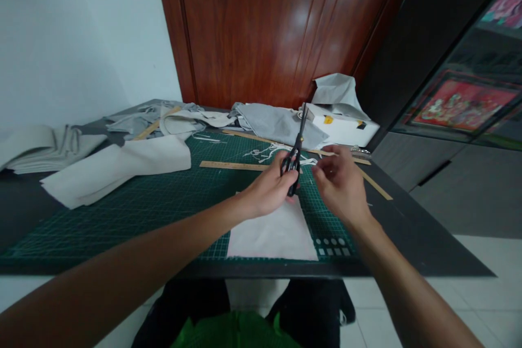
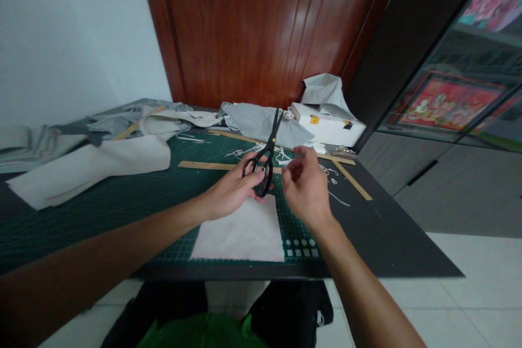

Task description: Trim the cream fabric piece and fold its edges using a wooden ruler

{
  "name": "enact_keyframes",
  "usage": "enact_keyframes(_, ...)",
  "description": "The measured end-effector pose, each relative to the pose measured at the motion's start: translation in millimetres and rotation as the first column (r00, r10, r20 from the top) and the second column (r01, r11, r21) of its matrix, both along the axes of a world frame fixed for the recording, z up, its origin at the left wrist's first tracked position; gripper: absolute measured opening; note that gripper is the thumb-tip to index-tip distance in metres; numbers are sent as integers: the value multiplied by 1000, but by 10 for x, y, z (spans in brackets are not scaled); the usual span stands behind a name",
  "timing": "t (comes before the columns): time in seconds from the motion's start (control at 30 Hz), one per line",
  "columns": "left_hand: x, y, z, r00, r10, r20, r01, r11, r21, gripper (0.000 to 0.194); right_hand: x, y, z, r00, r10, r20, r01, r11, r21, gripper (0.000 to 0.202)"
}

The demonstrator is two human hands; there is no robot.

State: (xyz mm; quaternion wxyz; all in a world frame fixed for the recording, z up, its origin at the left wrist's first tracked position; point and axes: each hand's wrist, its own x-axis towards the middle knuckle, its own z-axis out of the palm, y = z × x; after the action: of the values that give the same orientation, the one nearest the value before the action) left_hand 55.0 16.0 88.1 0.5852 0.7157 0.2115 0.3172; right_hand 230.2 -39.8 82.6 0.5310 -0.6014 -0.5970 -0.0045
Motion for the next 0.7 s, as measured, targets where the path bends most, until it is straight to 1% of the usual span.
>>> enact_keyframes(0.03, 3, -7, 0, 999, 24, -40, -19, 991, 136, 18, -38, -37, -19, 973, 123, -197, -134, 990, -47, 40)
enact_keyframes(0.07, 9, -23, 5, 996, 44, -77, -21, 963, 270, 17, -73, -62, -32, 905, 221, -363, -257, 965, -55, 43)
enact_keyframes(0.1, 18, -50, 14, 992, 57, -113, -8, 920, 391, 16, -103, -78, -39, 828, 288, -481, -344, 939, -30, 45)
enact_keyframes(0.13, 30, -84, 28, 986, 70, -152, 14, 870, 493, 15, -126, -86, -42, 768, 327, -550, -388, 922, 5, 45)
enact_keyframes(0.17, 45, -124, 44, 977, 85, -193, 42, 820, 571, 17, -141, -89, -43, 734, 346, -584, -404, 914, 34, 45)
enact_keyframes(0.23, 76, -206, 79, 953, 121, -277, 97, 746, 658, 26, -152, -88, -51, 708, 353, -611, -393, 916, 74, 47)
enact_keyframes(0.3, 91, -266, 114, 929, 154, -337, 134, 707, 694, 40, -147, -92, -78, 683, 353, -639, -365, 923, 120, 51)
enact_keyframes(0.37, 72, -276, 144, 919, 125, -374, 193, 684, 703, 63, -130, -109, -127, 645, 348, -680, -317, 932, 176, 53)
enact_keyframes(0.43, 10, -228, 164, 918, 40, -395, 267, 676, 687, 90, -94, -142, -190, 611, 335, -717, -265, 940, 214, 50)
enact_keyframes(0.47, -31, -185, 167, 916, 3, -401, 292, 680, 673, 100, -66, -166, -222, 598, 328, -731, -240, 944, 227, 47)
enact_keyframes(0.5, -73, -133, 163, 913, 1, -407, 293, 694, 658, 104, -30, -195, -251, 587, 320, -744, -218, 947, 235, 45)
enact_keyframes(0.53, -112, -78, 152, 911, 34, -411, 265, 714, 648, 100, 9, -226, -278, 579, 312, -753, -200, 950, 239, 44)
enact_keyframes(0.6, -158, 20, 112, 898, 123, -423, 192, 754, 628, 80, 89, -290, -318, 566, 294, -770, -170, 956, 239, 42)
enact_keyframes(0.63, -160, 56, 88, 897, 146, -417, 154, 781, 605, 69, 123, -319, -331, 559, 285, -779, -160, 959, 235, 41)
enact_keyframes(0.7, -125, 93, 53, 914, 117, -390, 110, 850, 515, 56, 163, -363, -341, 541, 273, -795, -152, 962, 226, 38)
